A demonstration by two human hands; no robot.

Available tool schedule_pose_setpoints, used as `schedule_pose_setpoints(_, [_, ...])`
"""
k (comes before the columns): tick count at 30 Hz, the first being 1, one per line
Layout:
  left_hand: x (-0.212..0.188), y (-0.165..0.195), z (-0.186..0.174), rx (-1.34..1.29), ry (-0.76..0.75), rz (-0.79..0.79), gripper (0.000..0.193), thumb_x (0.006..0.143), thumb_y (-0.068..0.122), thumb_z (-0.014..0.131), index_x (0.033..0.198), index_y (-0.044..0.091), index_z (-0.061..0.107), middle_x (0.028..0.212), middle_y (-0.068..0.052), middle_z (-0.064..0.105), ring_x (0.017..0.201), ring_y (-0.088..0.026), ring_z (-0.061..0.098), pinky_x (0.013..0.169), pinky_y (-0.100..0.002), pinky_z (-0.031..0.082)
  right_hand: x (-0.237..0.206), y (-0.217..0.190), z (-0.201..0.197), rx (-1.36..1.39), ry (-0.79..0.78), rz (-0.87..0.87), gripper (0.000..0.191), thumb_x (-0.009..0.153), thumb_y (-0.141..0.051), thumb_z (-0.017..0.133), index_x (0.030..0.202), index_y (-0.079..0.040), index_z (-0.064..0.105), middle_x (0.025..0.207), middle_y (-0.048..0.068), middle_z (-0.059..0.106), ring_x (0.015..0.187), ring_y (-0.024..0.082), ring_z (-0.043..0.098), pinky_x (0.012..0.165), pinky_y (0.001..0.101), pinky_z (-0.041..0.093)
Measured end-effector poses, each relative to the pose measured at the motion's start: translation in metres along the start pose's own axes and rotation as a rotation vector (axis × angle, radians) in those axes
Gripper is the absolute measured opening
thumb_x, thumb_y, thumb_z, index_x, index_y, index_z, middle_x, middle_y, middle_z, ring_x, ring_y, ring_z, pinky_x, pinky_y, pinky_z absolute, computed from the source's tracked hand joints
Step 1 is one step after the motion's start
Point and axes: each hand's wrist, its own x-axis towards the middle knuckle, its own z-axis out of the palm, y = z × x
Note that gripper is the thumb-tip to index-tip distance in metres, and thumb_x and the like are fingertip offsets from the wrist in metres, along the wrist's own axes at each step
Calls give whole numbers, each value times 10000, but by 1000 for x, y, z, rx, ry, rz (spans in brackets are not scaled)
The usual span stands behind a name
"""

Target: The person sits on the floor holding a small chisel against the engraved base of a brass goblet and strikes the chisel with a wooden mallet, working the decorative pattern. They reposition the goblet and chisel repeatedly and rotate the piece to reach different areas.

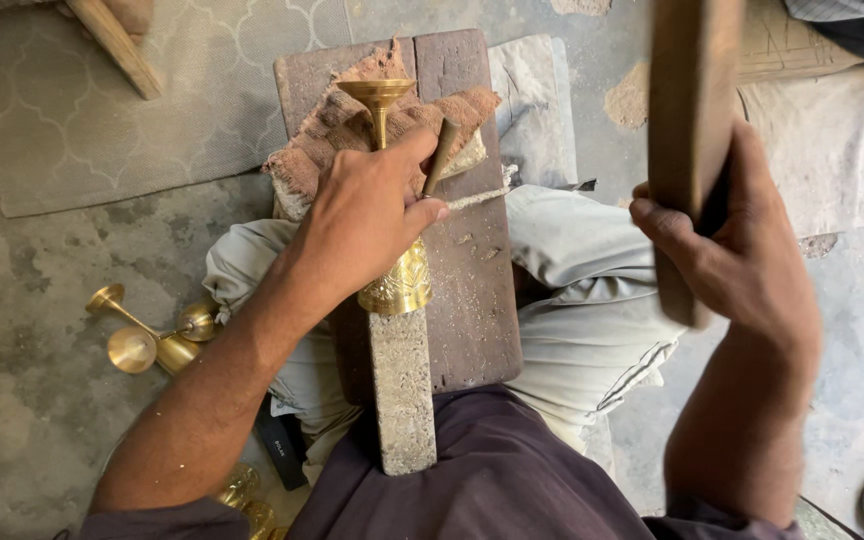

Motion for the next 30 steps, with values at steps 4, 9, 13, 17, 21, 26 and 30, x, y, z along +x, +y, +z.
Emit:
schedule_pose_setpoints(4, [11, -7, -1, 1, -16, 14, 312, 827, 114, 833, 999, 14, 593, 758, -146, 727, 723, -253, 777, 654, -410, 600, 33, 6, -1, -324, -42, -162, 630, 885, -35, 793, 1426, 19, 474, 1124, 230, 682, 984, 325, 697, 824, 471, 567])
schedule_pose_setpoints(9, [13, -11, 5, 42, -42, -13, 291, 831, 118, 825, 992, 17, 605, 747, -135, 720, 698, -244, 762, 636, -399, 606, 60, 12, 12, -90, -112, -157, 623, 856, -98, 761, 1378, 22, 443, 1083, 172, 658, 998, 300, 700, 861, 440, 591])
schedule_pose_setpoints(13, [15, -7, 3, 82, -94, -63, 292, 858, 144, 814, 992, 4, 595, 737, -140, 705, 690, -245, 755, 597, -393, 604, 74, 10, 20, -660, -154, -257, 610, 722, 62, 690, 1317, 28, 562, 1002, 241, 692, 872, 394, 696, 726, 482, 547])
schedule_pose_setpoints(17, [17, -3, -4, 86, -110, -54, 315, 838, 155, 817, 991, -1, 590, 726, -127, 697, 677, -235, 750, 571, -389, 598, 77, 9, 27, -457, -292, -94, 560, 752, 54, 595, 1307, -16, 577, 929, 206, 698, 829, 343, 701, 693, 473, 561])
schedule_pose_setpoints(21, [19, -6, -9, 91, -171, -147, 339, 874, 166, 785, 1068, 2, 562, 719, -143, 686, 650, -244, 746, 557, -374, 615, 75, 8, 28, -455, -161, -99, 614, 720, 28, 668, 1321, 15, 538, 1012, 205, 686, 876, 333, 688, 730, 493, 562])
schedule_pose_setpoints(26, [23, -12, -14, 78, -139, -73, 302, 874, 144, 783, 1056, -6, 595, 769, -145, 703, 680, -248, 753, 582, -377, 622, 80, 2, 29, -773, -151, -176, 558, 749, 98, 614, 1289, -39, 607, 1014, 207, 724, 821, 350, 701, 642, 495, 551])
schedule_pose_setpoints(30, [23, -14, -14, 50, -34, 131, 330, 814, 132, 816, 1009, -30, 604, 804, -160, 725, 753, -265, 760, 622, -392, 618, 79, -5, 30, -486, -159, -6, 503, 778, 55, 605, 1270, 28, 508, 982, 232, 688, 819, 347, 702, 681, 485, 585])
